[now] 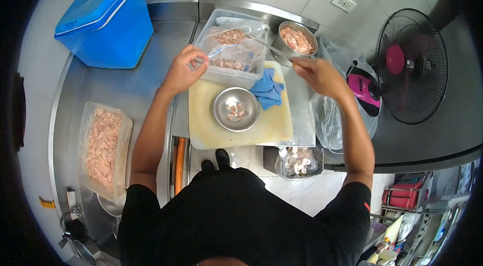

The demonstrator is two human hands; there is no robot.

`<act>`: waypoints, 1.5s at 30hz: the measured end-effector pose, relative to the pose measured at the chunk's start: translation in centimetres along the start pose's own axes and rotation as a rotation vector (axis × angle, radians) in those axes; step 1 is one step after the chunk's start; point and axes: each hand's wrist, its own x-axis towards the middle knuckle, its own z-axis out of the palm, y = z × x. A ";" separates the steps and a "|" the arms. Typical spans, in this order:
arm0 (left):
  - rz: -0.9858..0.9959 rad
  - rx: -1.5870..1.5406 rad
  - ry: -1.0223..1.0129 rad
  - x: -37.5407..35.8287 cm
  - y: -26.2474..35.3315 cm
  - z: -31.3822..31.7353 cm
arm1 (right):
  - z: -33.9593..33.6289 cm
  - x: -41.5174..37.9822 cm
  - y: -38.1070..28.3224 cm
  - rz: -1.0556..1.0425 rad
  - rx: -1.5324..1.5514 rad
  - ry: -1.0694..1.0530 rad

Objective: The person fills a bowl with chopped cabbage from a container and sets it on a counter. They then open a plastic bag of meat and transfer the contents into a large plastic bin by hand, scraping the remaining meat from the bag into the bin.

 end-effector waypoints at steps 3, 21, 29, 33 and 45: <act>0.032 -0.020 0.094 0.4 -0.3 -0.7 | 0.5 5.1 -2.5 -0.203 -0.136 -0.028; 0.112 -0.171 0.160 0.9 -2.1 -1.2 | 5.9 20.7 -7.9 -0.269 -0.690 -0.497; 0.095 -0.240 0.139 1.1 -2.3 -1.5 | 7.5 23.9 -10.2 -0.003 -0.668 -0.701; 0.075 -0.253 0.112 1.1 -3.0 -1.6 | 9.1 24.6 -8.4 -0.089 -0.724 -0.687; 0.061 -0.247 0.134 0.7 -2.9 -0.6 | 15.8 19.9 -2.6 -0.215 -0.459 -0.225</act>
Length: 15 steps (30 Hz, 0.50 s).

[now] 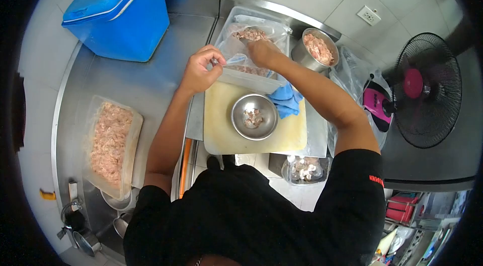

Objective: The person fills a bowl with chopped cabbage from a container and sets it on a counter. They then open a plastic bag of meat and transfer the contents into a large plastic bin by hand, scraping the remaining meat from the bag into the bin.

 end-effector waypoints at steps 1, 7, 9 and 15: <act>0.001 0.012 0.000 0.0 -0.1 -0.2 | -0.2 0.6 0.2 -0.008 0.005 0.007; 0.022 0.052 0.049 0.2 -0.4 -0.7 | -7.1 0.2 2.2 0.035 -0.068 -0.196; -0.002 0.064 0.048 0.3 -0.2 -0.8 | -11.9 -2.5 0.4 0.072 -0.100 -0.267; -0.091 0.193 0.065 -0.3 0.7 -0.8 | -13.5 -7.0 0.2 0.066 -0.122 -0.180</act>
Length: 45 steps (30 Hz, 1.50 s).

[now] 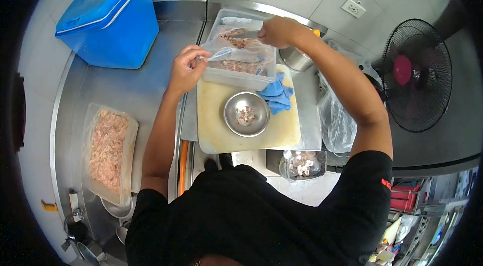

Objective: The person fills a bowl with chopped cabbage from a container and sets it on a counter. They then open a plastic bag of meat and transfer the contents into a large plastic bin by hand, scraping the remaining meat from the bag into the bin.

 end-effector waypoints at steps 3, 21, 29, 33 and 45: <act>0.025 0.129 0.090 0.0 0.4 0.0 | 2.5 -1.4 1.8 -0.002 0.083 0.100; 0.880 0.956 -0.501 7.3 6.1 10.3 | 7.2 -23.3 2.7 0.130 0.547 0.356; 0.527 0.703 -0.267 4.2 3.8 6.7 | 31.4 -20.0 7.9 0.514 0.563 0.513; 0.396 0.489 -0.099 1.7 3.2 5.6 | 35.2 -15.3 7.6 0.685 0.532 0.404; -0.686 0.041 0.037 -0.7 1.7 2.5 | 14.9 0.9 2.4 -0.179 0.602 0.992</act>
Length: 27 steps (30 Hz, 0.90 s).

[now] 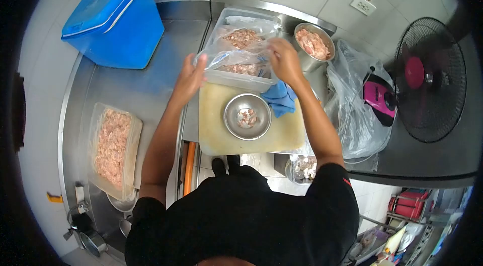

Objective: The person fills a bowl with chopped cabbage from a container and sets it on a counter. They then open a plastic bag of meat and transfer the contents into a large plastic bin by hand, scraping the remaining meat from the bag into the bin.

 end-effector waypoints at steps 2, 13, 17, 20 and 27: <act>-0.102 -0.109 -0.028 2.0 -0.3 1.6 | 3.7 4.8 0.2 -0.091 0.070 -0.260; 0.449 -0.408 -0.072 5.2 2.0 2.3 | 21.7 13.5 15.1 0.011 0.351 -0.782; 0.400 -0.463 -0.122 4.1 0.1 2.3 | 16.2 13.4 3.1 0.089 -0.143 -0.940; 0.381 -0.476 -0.098 3.7 -0.3 2.0 | 17.9 12.9 4.0 0.101 -0.255 -0.899; 0.363 -0.434 -0.047 3.8 -1.1 1.1 | 18.0 14.3 2.6 0.119 -0.471 -0.982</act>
